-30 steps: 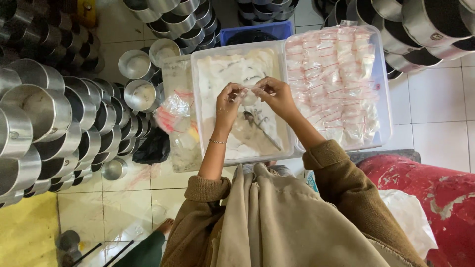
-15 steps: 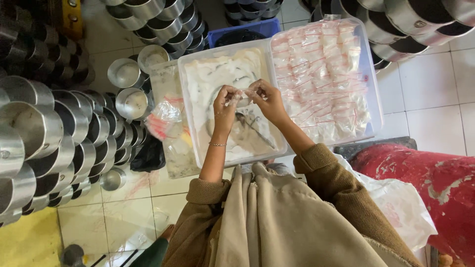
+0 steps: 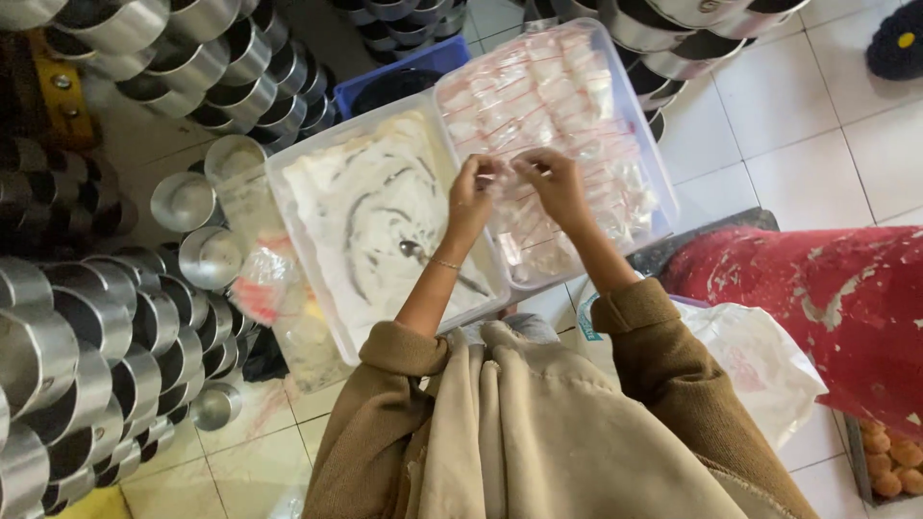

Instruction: The person packages white powder into small plastic bags using a spoon.

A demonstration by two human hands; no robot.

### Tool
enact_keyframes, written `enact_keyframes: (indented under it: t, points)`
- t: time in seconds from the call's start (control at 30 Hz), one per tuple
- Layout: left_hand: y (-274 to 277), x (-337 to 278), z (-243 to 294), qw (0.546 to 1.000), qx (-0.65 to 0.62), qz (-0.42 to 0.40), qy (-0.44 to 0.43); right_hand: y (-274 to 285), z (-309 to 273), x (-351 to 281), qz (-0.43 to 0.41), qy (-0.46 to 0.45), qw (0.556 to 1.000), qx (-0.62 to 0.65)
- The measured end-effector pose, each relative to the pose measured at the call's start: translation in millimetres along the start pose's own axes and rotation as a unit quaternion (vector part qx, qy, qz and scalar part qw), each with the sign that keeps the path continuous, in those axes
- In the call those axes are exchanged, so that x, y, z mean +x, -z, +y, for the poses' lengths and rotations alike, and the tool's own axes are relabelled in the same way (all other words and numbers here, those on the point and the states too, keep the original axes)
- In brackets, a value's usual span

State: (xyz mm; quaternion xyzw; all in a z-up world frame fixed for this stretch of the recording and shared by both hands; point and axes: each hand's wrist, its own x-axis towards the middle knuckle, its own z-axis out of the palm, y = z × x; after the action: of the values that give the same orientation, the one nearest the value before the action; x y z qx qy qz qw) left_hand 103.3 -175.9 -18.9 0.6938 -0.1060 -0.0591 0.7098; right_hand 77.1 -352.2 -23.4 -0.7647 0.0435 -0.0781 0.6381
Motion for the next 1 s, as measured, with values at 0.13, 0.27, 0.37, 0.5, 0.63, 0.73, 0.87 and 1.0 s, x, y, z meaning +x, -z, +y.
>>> enact_keyframes:
  t: [0.13,0.27,0.37,0.5,0.63,0.73,0.87,1.0]
  points:
    - [-54,31,-34,0.996,0.063,-0.050,0.025,53,-2,15,0.059,0.004,0.996,-0.068]
    - [-110,72,-77,0.995,0.011,-0.072,0.062,94,0,31,0.140,0.029,0.975,-0.168]
    - [-143,93,-81,0.993,-0.025,-0.075,0.087,113,3,49,0.175,0.054,0.966,-0.184]
    - [-163,103,-90,0.993,0.018,-0.040,0.111,122,16,62,0.184,0.061,0.957,-0.216]
    - [-172,108,-121,0.993,-0.028,-0.037,0.111,113,17,58,0.176,0.081,0.929,-0.316]
    - [-171,102,-75,0.986,0.030,-0.044,0.157,105,24,50,0.135,0.077,0.912,-0.380]
    - [-173,102,-93,0.987,0.054,-0.062,0.139,104,48,48,0.105,0.047,0.905,-0.410]
    - [-159,86,-62,0.980,0.135,-0.075,0.122,102,35,47,0.094,0.057,0.890,-0.444]
